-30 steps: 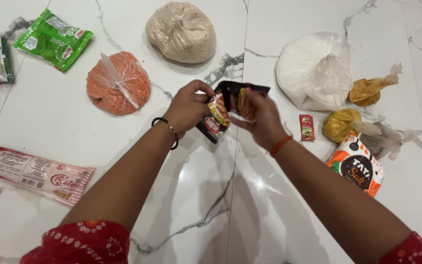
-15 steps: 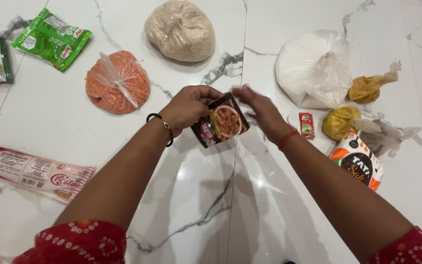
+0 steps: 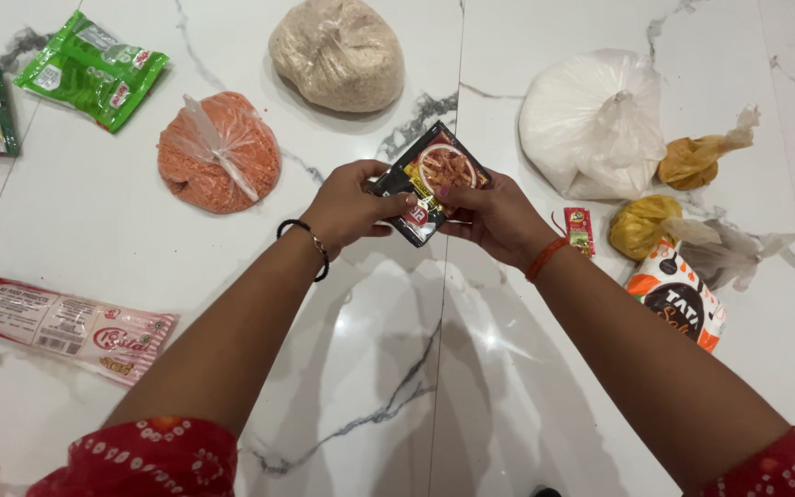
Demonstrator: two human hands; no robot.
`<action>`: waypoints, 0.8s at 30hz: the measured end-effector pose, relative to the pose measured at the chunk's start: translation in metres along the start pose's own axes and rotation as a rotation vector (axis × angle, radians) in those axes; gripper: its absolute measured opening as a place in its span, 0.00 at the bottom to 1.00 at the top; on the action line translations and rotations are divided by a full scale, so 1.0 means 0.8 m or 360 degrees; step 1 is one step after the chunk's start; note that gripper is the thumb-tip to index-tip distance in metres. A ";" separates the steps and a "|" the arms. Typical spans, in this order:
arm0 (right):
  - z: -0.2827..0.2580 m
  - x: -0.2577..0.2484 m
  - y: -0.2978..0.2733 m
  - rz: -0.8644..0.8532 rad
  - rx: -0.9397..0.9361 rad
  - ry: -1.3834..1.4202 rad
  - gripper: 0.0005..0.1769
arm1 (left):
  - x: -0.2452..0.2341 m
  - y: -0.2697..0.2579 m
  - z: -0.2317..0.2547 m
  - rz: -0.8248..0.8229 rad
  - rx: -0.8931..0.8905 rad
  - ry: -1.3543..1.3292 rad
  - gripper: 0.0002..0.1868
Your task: The person organizes groceries on a tiled floor, moving and inspecting various packaged items including salt, noodles, and grains. They open a plastic bag containing red lentils, spill some, and then gather the spilled lentils back into the bag.
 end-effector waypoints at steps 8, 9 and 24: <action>-0.055 0.024 -0.031 0.0396 -0.1065 -0.2594 0.56 | 0.006 -0.022 0.054 0.0416 0.0555 0.1305 0.16; -0.057 0.027 -0.032 0.0345 -0.1095 -0.2658 0.55 | 0.014 -0.026 0.063 0.0434 0.0651 0.1492 0.13; 0.006 -0.071 -0.026 0.0204 0.0006 -0.0261 0.19 | 0.032 0.018 0.028 0.0238 0.0127 0.0555 0.39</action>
Point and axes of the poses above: each hand's wrist, its own y-axis towards the middle knuckle, its own x-axis out of the palm, z = x × y, the point moved 5 cm from there along y, towards the middle knuckle, and after that the axes turned 14 degrees about -z, right-handed, at the moved point
